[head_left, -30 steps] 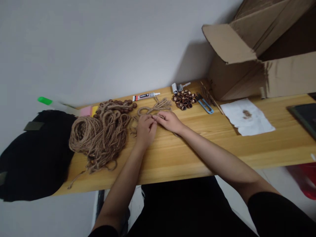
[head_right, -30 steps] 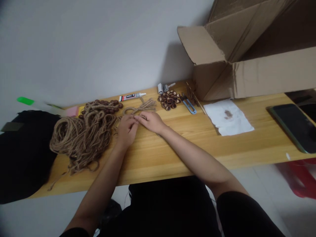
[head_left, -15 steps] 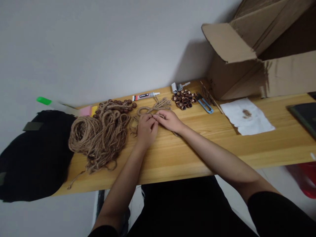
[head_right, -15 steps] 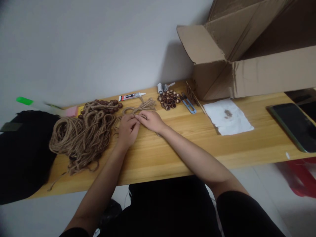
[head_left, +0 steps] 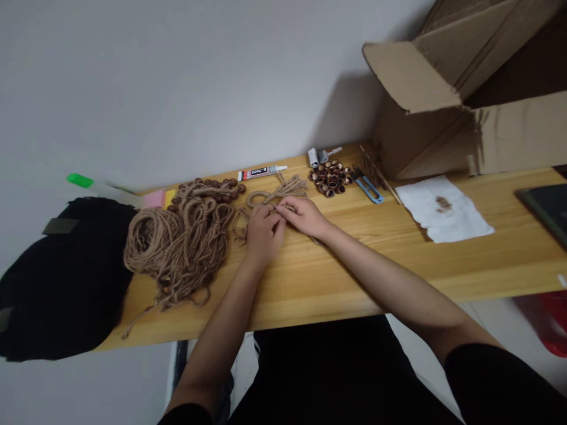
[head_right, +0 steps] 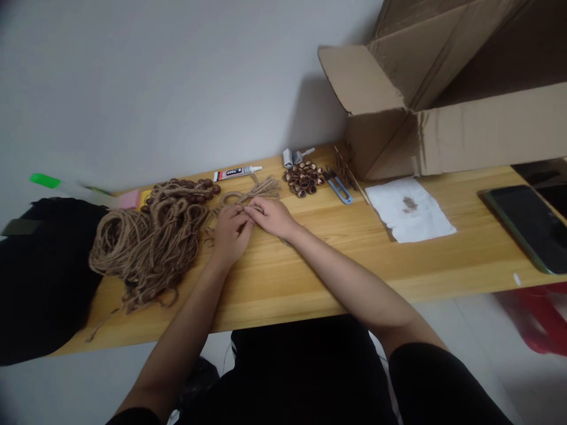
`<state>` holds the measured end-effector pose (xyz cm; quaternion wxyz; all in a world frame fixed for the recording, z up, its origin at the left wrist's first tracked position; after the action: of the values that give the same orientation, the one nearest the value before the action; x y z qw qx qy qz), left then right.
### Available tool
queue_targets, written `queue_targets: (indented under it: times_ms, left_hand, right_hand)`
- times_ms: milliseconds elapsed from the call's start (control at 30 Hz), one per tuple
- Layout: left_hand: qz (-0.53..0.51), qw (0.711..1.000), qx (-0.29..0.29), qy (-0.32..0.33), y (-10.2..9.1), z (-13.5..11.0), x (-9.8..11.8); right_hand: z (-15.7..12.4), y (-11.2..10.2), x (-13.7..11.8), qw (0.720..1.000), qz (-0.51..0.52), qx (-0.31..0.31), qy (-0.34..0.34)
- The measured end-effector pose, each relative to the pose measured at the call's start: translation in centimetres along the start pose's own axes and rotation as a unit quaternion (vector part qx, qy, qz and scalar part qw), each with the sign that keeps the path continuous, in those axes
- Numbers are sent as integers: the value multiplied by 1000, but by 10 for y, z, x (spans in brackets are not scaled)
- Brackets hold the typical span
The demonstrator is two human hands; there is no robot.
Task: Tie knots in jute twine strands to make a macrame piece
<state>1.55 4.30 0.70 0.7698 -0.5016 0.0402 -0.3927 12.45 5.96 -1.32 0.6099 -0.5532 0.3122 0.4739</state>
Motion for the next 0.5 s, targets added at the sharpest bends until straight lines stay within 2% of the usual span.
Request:
queue_targets:
  times_ms: [500]
  left_hand:
    - [-12, 1000, -1, -10, 1, -1, 0]
  right_hand:
    - [-1, 0, -2, 1000, -30, -4, 6]
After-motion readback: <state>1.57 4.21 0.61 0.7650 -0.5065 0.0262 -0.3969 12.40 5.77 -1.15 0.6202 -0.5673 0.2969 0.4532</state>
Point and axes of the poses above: each hand's wrist, its own z-axis towards the middle knuckle, its own y-axis out of the palm, x = y × z, the point moved 6 cm from there along z, towards the middle knuckle, and after that the axes turned 4 degrees about z, right-handed, at the moved point
